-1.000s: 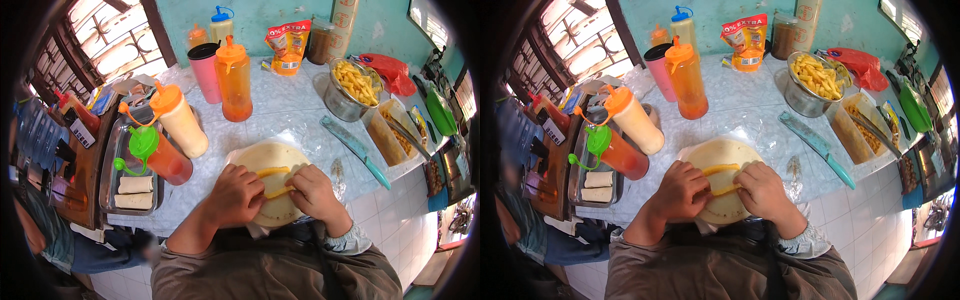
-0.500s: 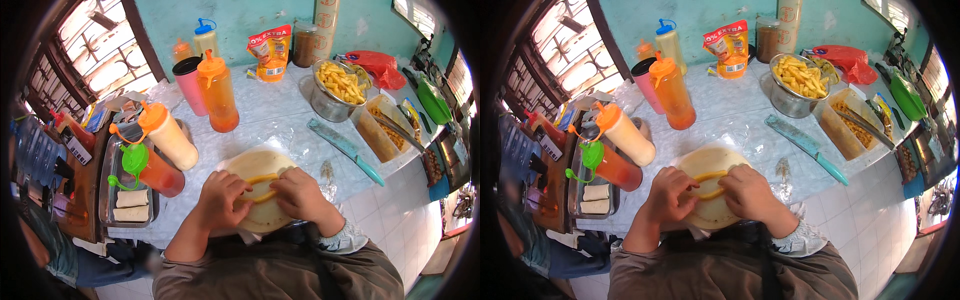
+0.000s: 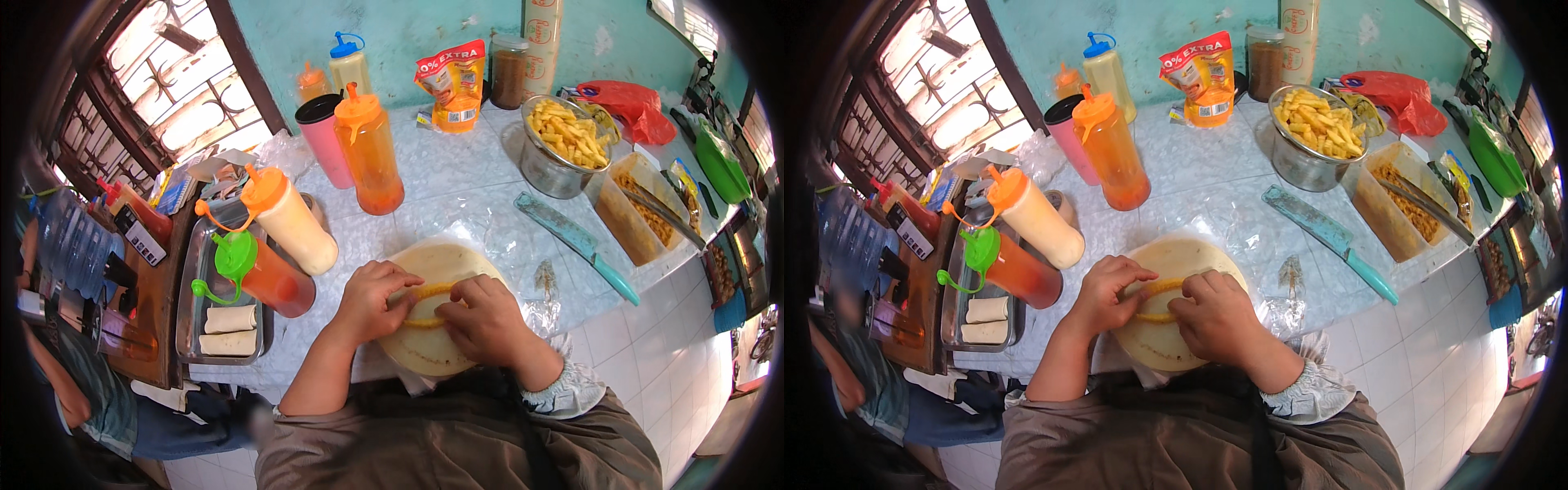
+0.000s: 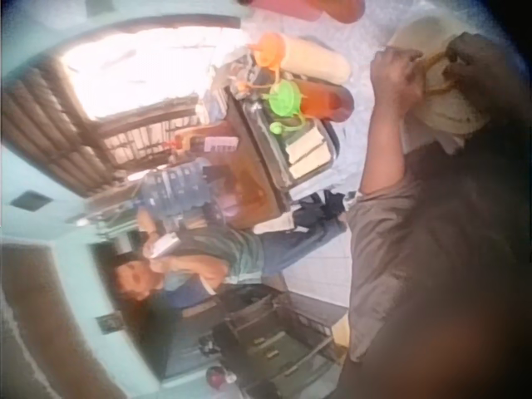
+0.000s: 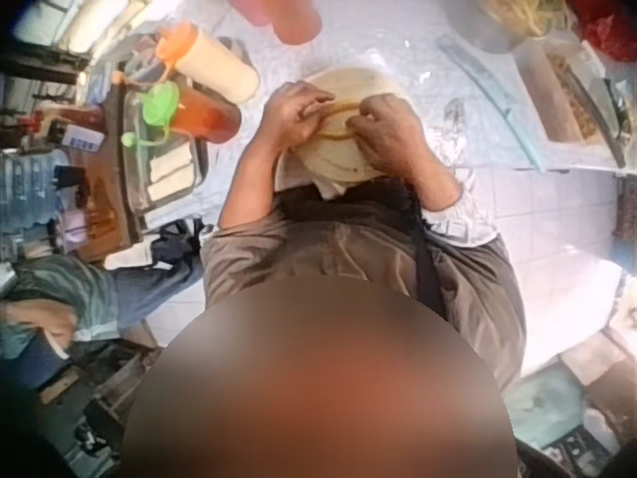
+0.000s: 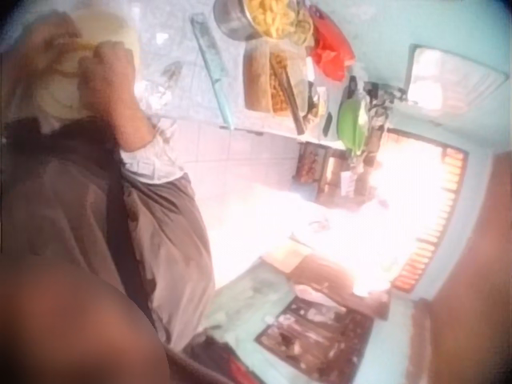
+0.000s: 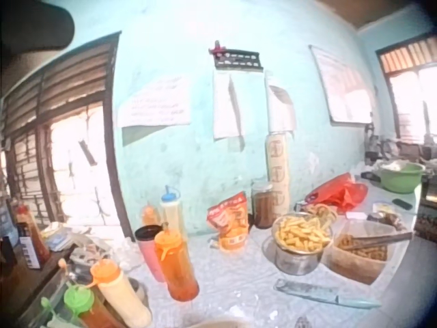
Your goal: The person prepares a wrap by placing french fries and a meat filling onto a flatbread laid on a plastic sheet. They use tongs to add the meat and squeeze sauce from a bottle onto the ingredients before folding the wrap.
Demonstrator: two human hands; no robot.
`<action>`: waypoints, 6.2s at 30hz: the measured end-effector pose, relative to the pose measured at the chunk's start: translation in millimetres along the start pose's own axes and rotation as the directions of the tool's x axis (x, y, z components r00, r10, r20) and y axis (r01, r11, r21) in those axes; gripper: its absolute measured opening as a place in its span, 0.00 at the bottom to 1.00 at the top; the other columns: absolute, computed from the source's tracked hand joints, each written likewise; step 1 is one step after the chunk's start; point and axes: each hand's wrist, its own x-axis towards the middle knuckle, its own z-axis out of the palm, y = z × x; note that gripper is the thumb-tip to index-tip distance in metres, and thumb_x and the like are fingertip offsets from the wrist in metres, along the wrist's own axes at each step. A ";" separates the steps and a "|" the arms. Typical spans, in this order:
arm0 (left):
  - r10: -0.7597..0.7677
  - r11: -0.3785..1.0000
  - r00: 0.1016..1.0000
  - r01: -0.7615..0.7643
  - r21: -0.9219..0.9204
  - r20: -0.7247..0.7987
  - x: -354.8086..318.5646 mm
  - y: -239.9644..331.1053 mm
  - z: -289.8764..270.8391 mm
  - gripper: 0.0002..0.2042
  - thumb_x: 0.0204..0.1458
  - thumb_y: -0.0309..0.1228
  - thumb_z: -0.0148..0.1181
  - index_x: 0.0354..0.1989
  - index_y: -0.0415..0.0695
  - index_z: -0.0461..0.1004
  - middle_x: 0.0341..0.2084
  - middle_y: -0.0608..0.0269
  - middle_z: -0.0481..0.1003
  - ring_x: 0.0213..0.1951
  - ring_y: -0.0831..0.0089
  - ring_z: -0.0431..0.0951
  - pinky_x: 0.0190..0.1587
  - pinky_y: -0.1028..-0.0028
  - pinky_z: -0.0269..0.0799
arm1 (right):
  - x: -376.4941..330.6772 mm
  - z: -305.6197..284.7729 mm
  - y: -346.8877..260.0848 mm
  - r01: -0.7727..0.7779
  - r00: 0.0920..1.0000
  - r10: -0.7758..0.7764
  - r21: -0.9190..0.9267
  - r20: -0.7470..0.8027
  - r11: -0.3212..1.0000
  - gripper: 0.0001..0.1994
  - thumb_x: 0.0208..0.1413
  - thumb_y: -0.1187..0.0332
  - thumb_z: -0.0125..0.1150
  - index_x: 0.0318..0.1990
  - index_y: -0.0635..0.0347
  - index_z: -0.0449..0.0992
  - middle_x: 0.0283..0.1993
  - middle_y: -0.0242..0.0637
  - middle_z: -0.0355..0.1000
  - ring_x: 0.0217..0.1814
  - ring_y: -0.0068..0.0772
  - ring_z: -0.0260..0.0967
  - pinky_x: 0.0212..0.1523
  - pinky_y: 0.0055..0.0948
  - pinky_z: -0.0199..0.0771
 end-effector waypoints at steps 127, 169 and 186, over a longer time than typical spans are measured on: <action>-0.378 0.588 0.926 0.229 -0.776 -0.013 -3.6 -16.7 -13.8 0.09 0.53 0.27 0.56 0.41 0.38 0.73 0.31 0.68 0.71 0.31 0.85 0.68 0.37 0.83 0.66 | -17.6 -15.4 27.9 -0.194 0.981 0.194 0.046 0.008 0.980 0.12 0.36 0.73 0.62 0.34 0.55 0.77 0.30 0.34 0.68 0.36 0.40 0.63 0.39 0.35 0.63; -0.210 0.751 0.971 0.236 -0.616 0.115 -6.0 2.1 -8.9 0.16 0.52 0.22 0.57 0.50 0.42 0.67 0.30 0.72 0.69 0.33 0.86 0.67 0.39 0.84 0.65 | 5.2 -14.5 -2.6 -0.041 0.994 0.048 0.067 -0.094 0.997 0.14 0.37 0.71 0.62 0.36 0.57 0.74 0.35 0.39 0.70 0.41 0.44 0.65 0.41 0.37 0.61; -0.216 0.540 0.975 0.163 -0.826 0.051 -8.7 4.9 -16.2 0.20 0.50 0.23 0.58 0.52 0.42 0.62 0.31 0.69 0.71 0.37 0.83 0.70 0.44 0.80 0.64 | 37.6 -16.6 -4.4 -0.108 0.992 0.125 0.348 -0.026 0.931 0.07 0.43 0.73 0.60 0.31 0.59 0.70 0.35 0.42 0.68 0.39 0.44 0.65 0.40 0.35 0.64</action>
